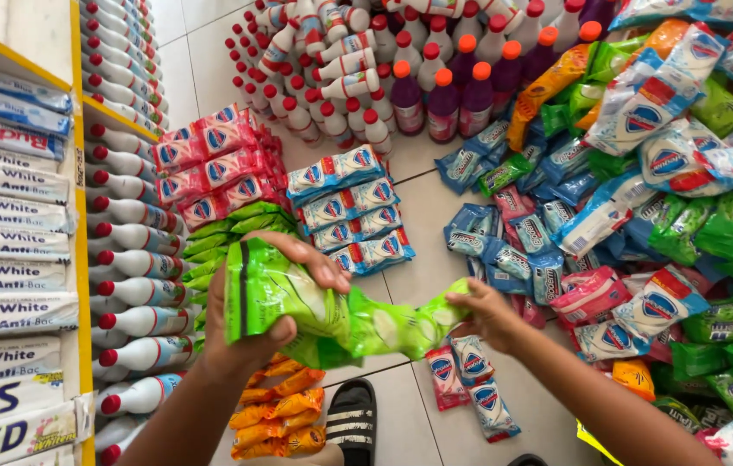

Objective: The person sits on the floor and organizes various packaged soaps and bottles by hand. They pick up individual items from a large pile, separate them by type and color, and stack them into neat rows on the tiled floor.

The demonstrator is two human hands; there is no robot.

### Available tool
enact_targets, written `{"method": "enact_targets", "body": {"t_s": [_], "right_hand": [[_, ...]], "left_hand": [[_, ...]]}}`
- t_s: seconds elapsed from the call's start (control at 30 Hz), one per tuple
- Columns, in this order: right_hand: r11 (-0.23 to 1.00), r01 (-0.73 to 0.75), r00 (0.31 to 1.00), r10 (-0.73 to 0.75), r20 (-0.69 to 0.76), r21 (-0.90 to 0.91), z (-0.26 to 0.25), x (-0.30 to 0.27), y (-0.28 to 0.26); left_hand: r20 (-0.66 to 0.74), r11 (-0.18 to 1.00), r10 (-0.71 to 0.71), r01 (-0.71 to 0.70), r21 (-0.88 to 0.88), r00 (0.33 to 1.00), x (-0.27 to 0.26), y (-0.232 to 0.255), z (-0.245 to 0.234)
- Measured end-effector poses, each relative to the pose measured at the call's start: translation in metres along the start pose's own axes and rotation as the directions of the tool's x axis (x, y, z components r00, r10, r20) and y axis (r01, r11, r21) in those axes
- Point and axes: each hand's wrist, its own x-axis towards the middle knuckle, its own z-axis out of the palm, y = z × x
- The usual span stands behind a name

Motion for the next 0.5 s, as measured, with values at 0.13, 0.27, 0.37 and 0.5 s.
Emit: {"method": "enact_targets", "body": {"t_s": [0.13, 0.27, 0.37, 0.5], "right_hand": [[0.976, 0.071, 0.977, -0.110, -0.185, -0.204, -0.013, -0.029, -0.051], [0.842, 0.207, 0.926, -0.333, -0.178, -0.498, 0.021, -0.056, -0.082], [0.683, 0.291, 0.851, -0.505, -0.145, -0.670, 0.050, -0.066, -0.092], [0.399, 0.438, 0.768, -0.633, 0.103, -0.806, 0.106, -0.086, -0.104]], "left_hand": [[-0.040, 0.961, 0.010, 0.001, 0.276, 0.999, -0.015, -0.034, -0.032], [-0.080, 0.894, -0.022, 0.055, 0.445, 0.997, -0.020, -0.096, -0.047], [-0.127, 0.884, -0.053, 0.106, 0.456, 0.990, -0.027, -0.139, -0.046], [-0.125, 0.847, -0.033, 0.094, 0.523, 0.992, -0.029, -0.167, -0.030]]}}
